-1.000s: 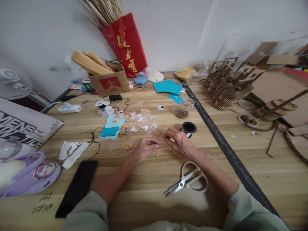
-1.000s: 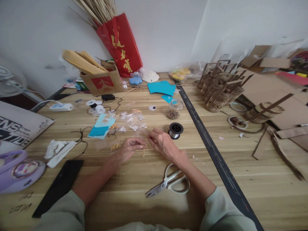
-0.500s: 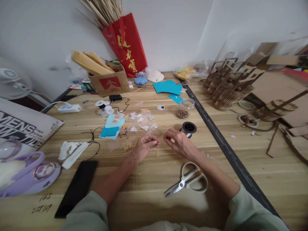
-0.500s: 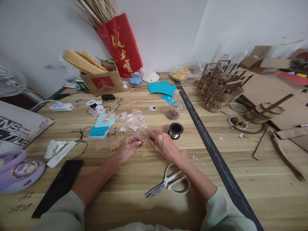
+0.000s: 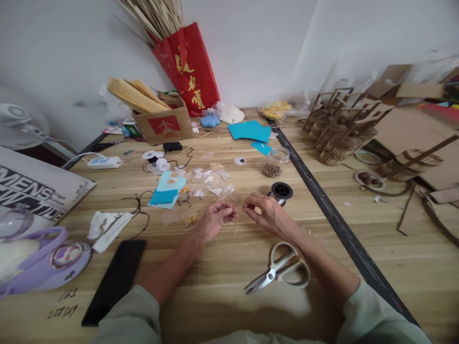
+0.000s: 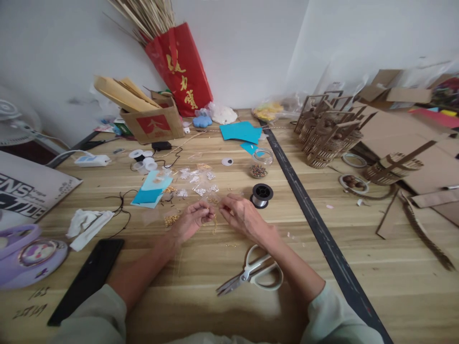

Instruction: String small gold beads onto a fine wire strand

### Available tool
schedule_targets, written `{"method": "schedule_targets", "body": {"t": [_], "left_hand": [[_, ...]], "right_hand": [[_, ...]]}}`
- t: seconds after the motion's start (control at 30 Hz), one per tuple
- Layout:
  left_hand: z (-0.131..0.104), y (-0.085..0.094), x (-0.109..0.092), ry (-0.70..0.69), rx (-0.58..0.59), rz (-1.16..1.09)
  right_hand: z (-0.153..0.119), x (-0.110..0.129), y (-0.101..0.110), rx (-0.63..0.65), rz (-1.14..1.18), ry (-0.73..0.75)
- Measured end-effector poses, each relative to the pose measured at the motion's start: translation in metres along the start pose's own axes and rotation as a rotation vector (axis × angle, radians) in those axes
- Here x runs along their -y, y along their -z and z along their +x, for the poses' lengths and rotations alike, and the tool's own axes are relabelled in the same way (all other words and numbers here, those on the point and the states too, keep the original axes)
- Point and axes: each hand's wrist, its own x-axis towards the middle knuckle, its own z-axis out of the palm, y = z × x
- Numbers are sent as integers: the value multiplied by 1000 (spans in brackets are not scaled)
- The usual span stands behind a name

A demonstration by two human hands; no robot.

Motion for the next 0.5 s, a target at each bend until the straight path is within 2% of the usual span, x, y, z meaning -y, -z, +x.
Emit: {"method": "schedule_targets", "body": {"t": [0.5], "left_hand": [[-1, 0, 1, -5, 57, -8]], "right_hand": [[0, -1, -1, -38, 49, -12]]}}
